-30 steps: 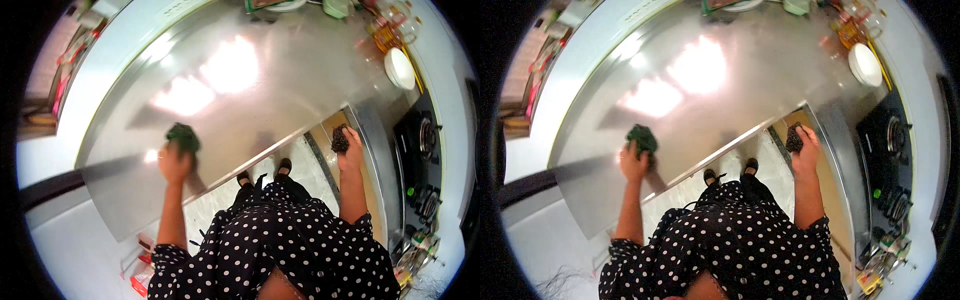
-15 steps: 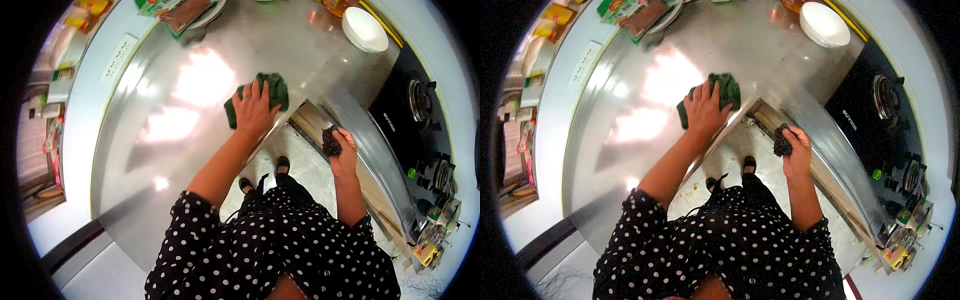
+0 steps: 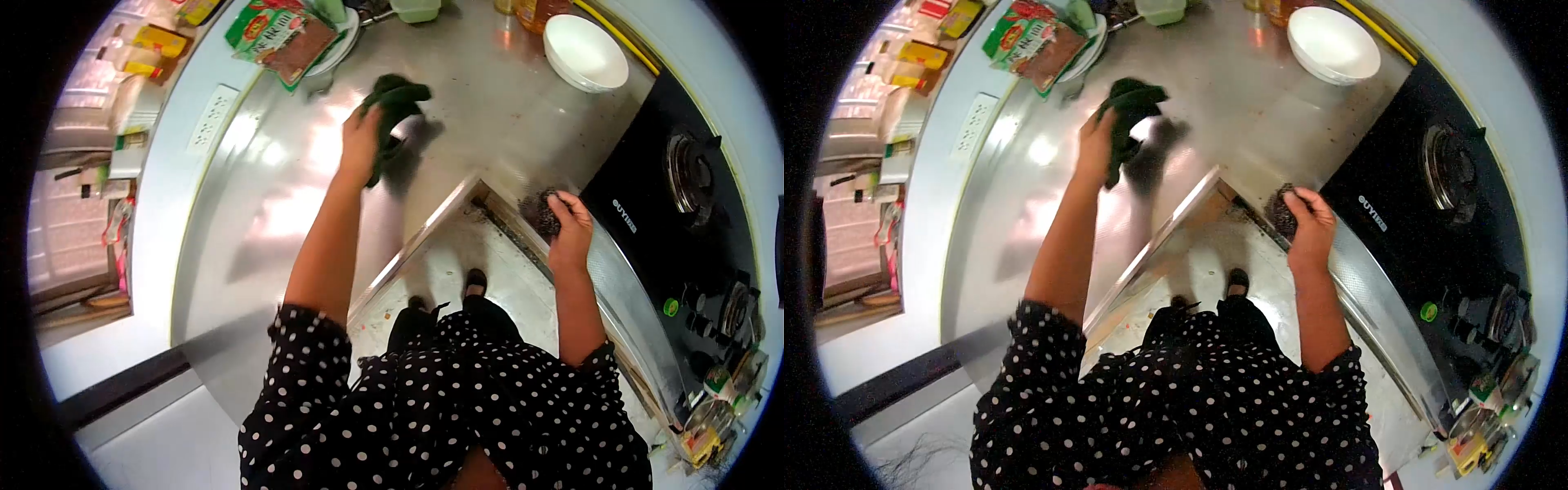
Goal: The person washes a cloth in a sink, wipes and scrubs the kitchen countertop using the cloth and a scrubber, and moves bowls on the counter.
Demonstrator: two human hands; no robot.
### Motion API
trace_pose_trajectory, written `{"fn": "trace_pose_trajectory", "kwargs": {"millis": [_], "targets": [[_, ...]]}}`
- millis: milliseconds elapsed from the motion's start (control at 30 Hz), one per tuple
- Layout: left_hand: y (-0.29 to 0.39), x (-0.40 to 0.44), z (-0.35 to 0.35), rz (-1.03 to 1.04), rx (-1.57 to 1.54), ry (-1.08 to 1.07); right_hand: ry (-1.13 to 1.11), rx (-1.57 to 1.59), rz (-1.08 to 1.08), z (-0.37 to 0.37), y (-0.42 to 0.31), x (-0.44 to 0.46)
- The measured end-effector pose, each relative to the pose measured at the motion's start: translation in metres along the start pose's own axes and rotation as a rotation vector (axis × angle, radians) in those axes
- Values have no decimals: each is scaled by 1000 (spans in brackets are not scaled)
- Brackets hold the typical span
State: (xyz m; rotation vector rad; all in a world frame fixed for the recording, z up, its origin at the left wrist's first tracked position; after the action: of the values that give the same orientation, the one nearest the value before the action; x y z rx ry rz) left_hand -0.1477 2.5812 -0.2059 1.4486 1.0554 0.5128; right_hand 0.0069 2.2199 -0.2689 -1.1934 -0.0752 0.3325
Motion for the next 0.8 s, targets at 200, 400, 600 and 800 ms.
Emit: {"fn": "trace_pose_trajectory", "kwargs": {"millis": [200, 400, 600, 800], "targets": [[-101, -101, -221, -260, 314, 502, -71, -91, -61, 10, -1, 8], [-101, -127, -189, 250, 1087, 357, -18, -156, -30, 13, 8, 15], [-83, -109, -116, 356, 1126, 260, 49, -75, 13, 5, 29, 25], [-35, -37, 34, 444, 1068, 92, 85, -156, -22, 0, 24, 21]]}}
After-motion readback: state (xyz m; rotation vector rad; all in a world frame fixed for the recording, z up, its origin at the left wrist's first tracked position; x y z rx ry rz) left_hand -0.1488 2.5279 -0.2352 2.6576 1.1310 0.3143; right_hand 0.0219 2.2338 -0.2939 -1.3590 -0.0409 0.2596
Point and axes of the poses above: each hand's wrist, its own x-axis towards the middle knuckle, its own z-axis out of the palm, y = z × x, the point moved 8 cm from there along x, towards the middle knuckle, and after that the axes turned 13 degrees about -z, right-handed, at the moved point
